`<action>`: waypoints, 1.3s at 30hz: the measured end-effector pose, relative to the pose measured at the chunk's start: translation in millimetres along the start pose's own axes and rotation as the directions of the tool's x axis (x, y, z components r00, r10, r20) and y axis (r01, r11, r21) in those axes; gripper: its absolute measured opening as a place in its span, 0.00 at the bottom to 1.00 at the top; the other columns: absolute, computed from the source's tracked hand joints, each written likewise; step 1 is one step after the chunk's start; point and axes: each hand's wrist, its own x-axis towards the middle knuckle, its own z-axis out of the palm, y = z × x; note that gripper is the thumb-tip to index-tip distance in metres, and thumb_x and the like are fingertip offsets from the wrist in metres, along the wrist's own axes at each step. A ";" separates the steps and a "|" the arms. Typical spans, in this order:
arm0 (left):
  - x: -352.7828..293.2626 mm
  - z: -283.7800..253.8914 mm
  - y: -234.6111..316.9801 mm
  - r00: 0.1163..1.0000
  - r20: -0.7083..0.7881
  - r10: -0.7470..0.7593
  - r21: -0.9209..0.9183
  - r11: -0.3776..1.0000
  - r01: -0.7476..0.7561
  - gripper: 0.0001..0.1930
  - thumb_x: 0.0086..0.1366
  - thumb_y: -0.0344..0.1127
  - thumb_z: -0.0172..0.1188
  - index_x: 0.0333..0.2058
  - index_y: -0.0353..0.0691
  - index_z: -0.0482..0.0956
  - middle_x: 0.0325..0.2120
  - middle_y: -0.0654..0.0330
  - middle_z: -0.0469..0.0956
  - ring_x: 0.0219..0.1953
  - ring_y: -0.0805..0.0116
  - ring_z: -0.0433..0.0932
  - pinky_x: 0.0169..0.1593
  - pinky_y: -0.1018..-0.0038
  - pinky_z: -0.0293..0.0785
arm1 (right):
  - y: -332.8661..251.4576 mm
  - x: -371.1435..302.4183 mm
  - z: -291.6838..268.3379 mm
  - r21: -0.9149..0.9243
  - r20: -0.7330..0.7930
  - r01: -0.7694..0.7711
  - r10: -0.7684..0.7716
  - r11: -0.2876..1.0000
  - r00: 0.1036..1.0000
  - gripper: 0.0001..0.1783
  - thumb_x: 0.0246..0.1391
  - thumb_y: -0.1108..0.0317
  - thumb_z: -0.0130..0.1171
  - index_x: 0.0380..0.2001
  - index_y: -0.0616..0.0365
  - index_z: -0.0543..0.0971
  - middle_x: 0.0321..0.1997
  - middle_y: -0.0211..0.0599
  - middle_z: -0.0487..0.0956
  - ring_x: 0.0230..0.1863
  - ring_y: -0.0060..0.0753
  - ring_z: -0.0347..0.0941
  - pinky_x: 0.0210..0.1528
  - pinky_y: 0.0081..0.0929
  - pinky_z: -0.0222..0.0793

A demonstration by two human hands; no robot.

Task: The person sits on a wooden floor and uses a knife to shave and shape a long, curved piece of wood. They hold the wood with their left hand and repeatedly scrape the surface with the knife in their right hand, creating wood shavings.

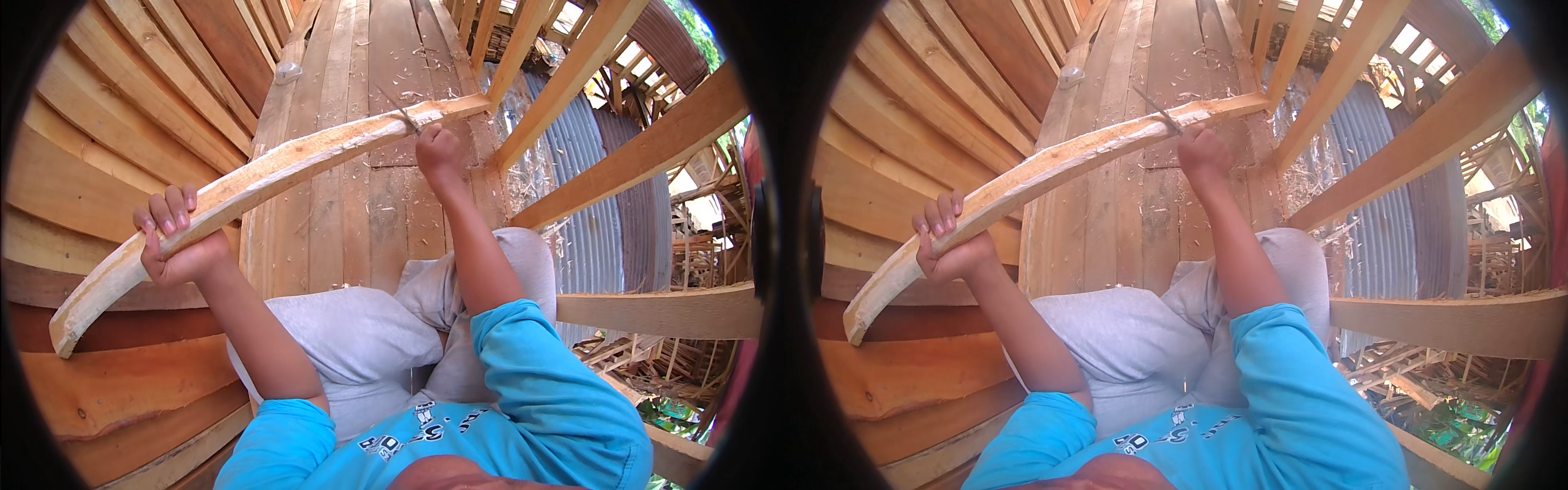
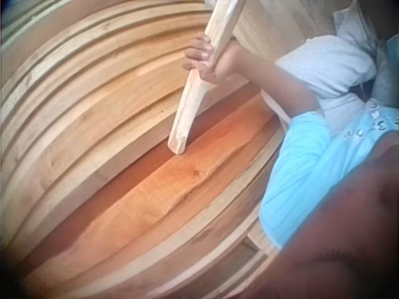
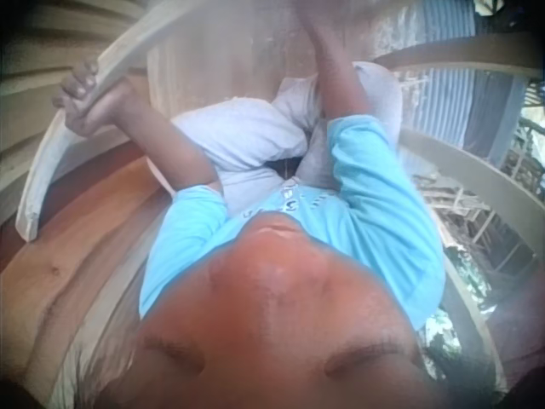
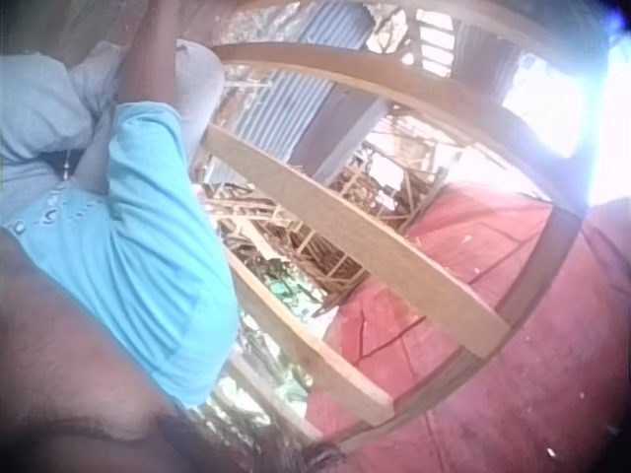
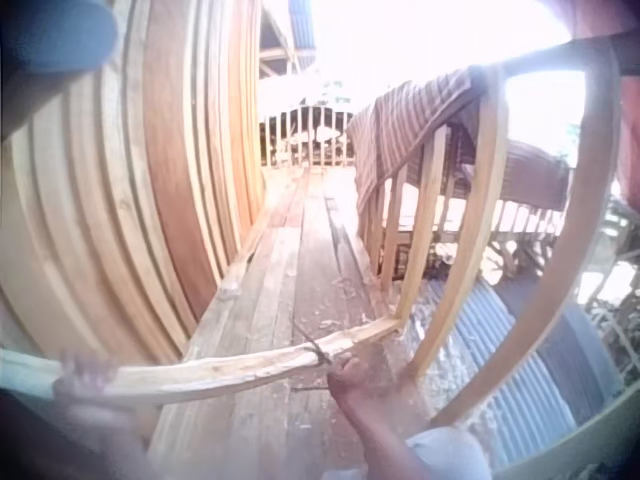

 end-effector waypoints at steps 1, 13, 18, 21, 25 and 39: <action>1.5 -5.2 4.6 1.000 0.018 0.004 0.009 1.000 -0.004 0.08 0.49 0.35 0.52 0.23 0.50 0.60 0.15 0.70 0.60 0.20 0.77 0.60 0.34 0.75 0.59 | -22.0 -16.8 -2.0 -0.034 0.016 -0.023 0.023 0.999 1.000 0.32 0.62 0.56 0.33 0.18 0.65 0.80 0.22 0.62 0.77 0.28 0.66 0.76 0.37 0.57 0.72; 0.4 -9.3 7.8 1.000 0.013 0.008 0.008 1.000 -0.008 0.07 0.50 0.36 0.53 0.24 0.51 0.62 0.14 0.70 0.59 0.19 0.76 0.59 0.33 0.75 0.59 | -39.2 -53.6 -10.9 -0.006 0.199 0.347 -0.339 0.938 0.919 0.33 0.62 0.56 0.34 0.16 0.68 0.78 0.20 0.63 0.76 0.27 0.66 0.75 0.36 0.54 0.71; 2.6 -14.0 7.5 0.998 0.057 -0.005 -0.008 1.000 0.006 0.07 0.50 0.36 0.52 0.24 0.51 0.62 0.15 0.70 0.60 0.19 0.77 0.59 0.33 0.75 0.59 | -33.1 -34.1 -7.0 -0.021 0.027 0.094 -0.093 0.995 0.995 0.33 0.63 0.56 0.33 0.15 0.67 0.78 0.20 0.64 0.75 0.27 0.66 0.75 0.36 0.55 0.71; 1.0 -13.9 9.0 0.999 0.030 0.013 0.010 1.000 -0.013 0.07 0.50 0.35 0.52 0.24 0.51 0.62 0.15 0.70 0.60 0.20 0.77 0.60 0.34 0.75 0.59 | -29.2 -48.0 -7.7 0.003 0.112 0.283 -0.282 0.959 0.953 0.35 0.63 0.55 0.31 0.15 0.67 0.78 0.22 0.64 0.76 0.29 0.65 0.76 0.38 0.56 0.71; 2.3 -10.2 6.5 1.000 0.024 0.009 -0.018 1.000 -0.008 0.06 0.50 0.35 0.52 0.24 0.51 0.62 0.15 0.70 0.60 0.19 0.76 0.60 0.33 0.74 0.59 | -18.2 -33.1 7.0 -0.041 -0.002 0.046 -0.046 0.998 0.999 0.35 0.64 0.55 0.32 0.16 0.67 0.79 0.20 0.63 0.76 0.28 0.65 0.76 0.35 0.56 0.71; 1.0 -11.9 7.9 0.997 0.077 0.000 -0.052 0.999 0.004 0.07 0.52 0.35 0.53 0.24 0.50 0.61 0.16 0.69 0.59 0.21 0.75 0.59 0.34 0.74 0.59 | -6.4 -45.7 39.8 0.077 -0.178 0.169 -0.153 0.983 0.972 0.32 0.63 0.57 0.34 0.16 0.67 0.78 0.20 0.62 0.76 0.26 0.64 0.76 0.30 0.55 0.71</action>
